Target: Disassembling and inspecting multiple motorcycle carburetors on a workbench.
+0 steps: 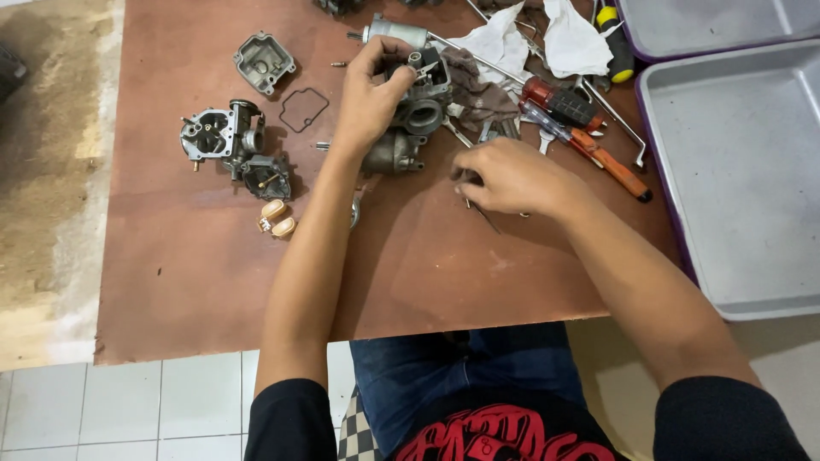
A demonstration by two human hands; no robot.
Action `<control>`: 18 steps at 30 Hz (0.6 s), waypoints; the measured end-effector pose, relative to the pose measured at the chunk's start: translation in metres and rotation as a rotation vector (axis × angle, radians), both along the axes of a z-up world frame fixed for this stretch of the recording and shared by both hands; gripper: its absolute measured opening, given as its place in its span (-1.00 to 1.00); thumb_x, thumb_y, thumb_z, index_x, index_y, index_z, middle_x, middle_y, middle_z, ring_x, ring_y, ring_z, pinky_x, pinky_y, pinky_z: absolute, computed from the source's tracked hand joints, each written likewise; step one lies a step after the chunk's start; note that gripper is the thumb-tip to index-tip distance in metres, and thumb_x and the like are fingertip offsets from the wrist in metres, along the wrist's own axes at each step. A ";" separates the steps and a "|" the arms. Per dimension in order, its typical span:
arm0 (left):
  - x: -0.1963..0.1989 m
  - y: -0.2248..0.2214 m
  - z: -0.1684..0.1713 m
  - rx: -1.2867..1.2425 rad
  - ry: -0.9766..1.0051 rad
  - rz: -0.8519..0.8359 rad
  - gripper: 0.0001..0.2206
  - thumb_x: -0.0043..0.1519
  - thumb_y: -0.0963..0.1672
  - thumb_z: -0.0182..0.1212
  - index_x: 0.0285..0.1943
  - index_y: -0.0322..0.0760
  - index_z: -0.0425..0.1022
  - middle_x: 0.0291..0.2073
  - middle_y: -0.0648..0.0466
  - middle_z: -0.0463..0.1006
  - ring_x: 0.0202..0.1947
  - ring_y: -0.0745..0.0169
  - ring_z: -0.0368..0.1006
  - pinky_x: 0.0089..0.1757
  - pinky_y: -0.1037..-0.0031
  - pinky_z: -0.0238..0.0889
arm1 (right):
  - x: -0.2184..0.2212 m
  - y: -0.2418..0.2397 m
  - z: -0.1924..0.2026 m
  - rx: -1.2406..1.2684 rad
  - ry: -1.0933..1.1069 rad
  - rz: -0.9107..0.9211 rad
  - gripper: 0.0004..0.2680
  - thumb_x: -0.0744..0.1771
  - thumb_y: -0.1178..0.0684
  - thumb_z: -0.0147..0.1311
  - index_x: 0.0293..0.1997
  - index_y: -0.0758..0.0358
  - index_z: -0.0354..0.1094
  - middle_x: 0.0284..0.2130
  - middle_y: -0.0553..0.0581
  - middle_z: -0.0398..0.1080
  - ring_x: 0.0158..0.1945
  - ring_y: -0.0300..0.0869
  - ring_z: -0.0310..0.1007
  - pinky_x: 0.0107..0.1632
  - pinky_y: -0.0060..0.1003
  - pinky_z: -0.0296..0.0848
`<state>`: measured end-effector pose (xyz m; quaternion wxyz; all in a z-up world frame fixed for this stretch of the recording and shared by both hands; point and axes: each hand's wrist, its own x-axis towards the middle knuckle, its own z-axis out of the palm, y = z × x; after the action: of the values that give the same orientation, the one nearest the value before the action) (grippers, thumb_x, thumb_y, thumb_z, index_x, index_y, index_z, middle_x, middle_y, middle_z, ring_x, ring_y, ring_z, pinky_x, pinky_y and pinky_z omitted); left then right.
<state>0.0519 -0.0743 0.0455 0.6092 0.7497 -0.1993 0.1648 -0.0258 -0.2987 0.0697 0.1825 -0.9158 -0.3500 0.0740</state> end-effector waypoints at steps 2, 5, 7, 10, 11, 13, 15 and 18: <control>0.000 0.001 0.002 -0.002 0.019 0.001 -0.83 0.14 -0.22 0.14 -0.10 -0.32 0.48 -0.31 0.11 0.54 -0.30 0.36 0.41 -0.18 0.56 0.33 | 0.006 0.004 -0.002 -0.022 0.026 -0.020 -0.87 0.26 0.14 0.13 -0.20 0.29 0.55 -0.29 0.17 0.61 -0.39 -0.01 0.58 -0.25 -0.14 0.53; 0.001 0.002 0.003 -0.018 0.046 -0.005 -0.83 0.14 -0.21 0.15 -0.10 -0.32 0.49 -0.32 0.10 0.55 -0.31 0.36 0.40 -0.20 0.58 0.33 | 0.014 0.001 -0.003 -0.042 0.076 -0.057 -0.87 0.30 0.19 0.10 -0.14 0.32 0.55 -0.31 0.22 0.61 -0.55 -0.13 0.52 -0.39 -0.27 0.54; 0.000 0.002 0.004 -0.037 0.059 -0.011 -0.83 0.14 -0.21 0.15 -0.11 -0.33 0.50 -0.32 0.10 0.54 -0.32 0.37 0.39 -0.21 0.59 0.32 | 0.018 -0.008 -0.006 -0.045 0.104 -0.072 -0.87 0.33 0.20 0.07 -0.13 0.33 0.55 -0.33 0.25 0.61 -0.62 -0.17 0.47 -0.49 -0.32 0.51; -0.004 0.001 0.009 -0.030 0.075 -0.019 -0.83 0.16 -0.21 0.16 -0.09 -0.30 0.48 -0.29 0.09 0.55 -0.30 0.36 0.41 -0.21 0.58 0.34 | 0.017 -0.025 -0.005 0.023 -0.009 -0.096 -0.87 0.31 0.19 0.08 -0.14 0.36 0.54 -0.32 0.26 0.60 -0.48 -0.01 0.55 -0.27 -0.14 0.56; -0.005 0.000 0.011 -0.018 0.080 -0.009 -0.83 0.14 -0.20 0.15 -0.10 -0.29 0.49 -0.28 0.08 0.57 -0.29 0.34 0.44 -0.19 0.56 0.36 | 0.013 -0.029 0.000 0.110 -0.030 -0.116 -0.86 0.29 0.19 0.09 -0.15 0.36 0.53 -0.33 0.22 0.59 -0.48 0.00 0.52 -0.29 -0.16 0.49; -0.003 0.001 0.010 -0.008 0.079 0.002 -0.83 0.12 -0.20 0.15 -0.11 -0.29 0.50 -0.27 0.08 0.59 -0.28 0.33 0.47 -0.16 0.54 0.39 | 0.009 -0.037 0.006 0.194 -0.056 -0.134 -0.86 0.27 0.19 0.10 -0.16 0.36 0.53 -0.35 0.19 0.58 -0.47 0.02 0.49 -0.31 -0.18 0.43; 0.002 0.003 0.003 -0.056 0.111 -0.049 -0.83 0.14 -0.22 0.18 -0.09 -0.31 0.48 -0.30 0.10 0.52 -0.35 0.40 0.37 -0.25 0.62 0.31 | 0.010 -0.045 0.005 0.295 -0.089 -0.155 -0.85 0.28 0.26 0.14 -0.12 0.44 0.55 -0.44 0.21 0.57 -0.66 -0.10 0.35 -0.49 -0.28 0.31; -0.001 0.001 0.010 -0.070 0.133 -0.065 -0.82 0.13 -0.24 0.17 -0.08 -0.34 0.47 -0.30 0.08 0.51 -0.36 0.41 0.36 -0.27 0.65 0.30 | 0.006 -0.049 0.007 0.336 -0.042 -0.257 -0.85 0.28 0.24 0.14 -0.11 0.45 0.53 -0.42 0.24 0.56 -0.61 -0.09 0.37 -0.50 -0.29 0.28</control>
<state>0.0505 -0.0734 0.0552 0.6518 0.7305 -0.1767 0.1015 -0.0201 -0.3477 0.0770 0.3330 -0.9110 -0.2416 -0.0284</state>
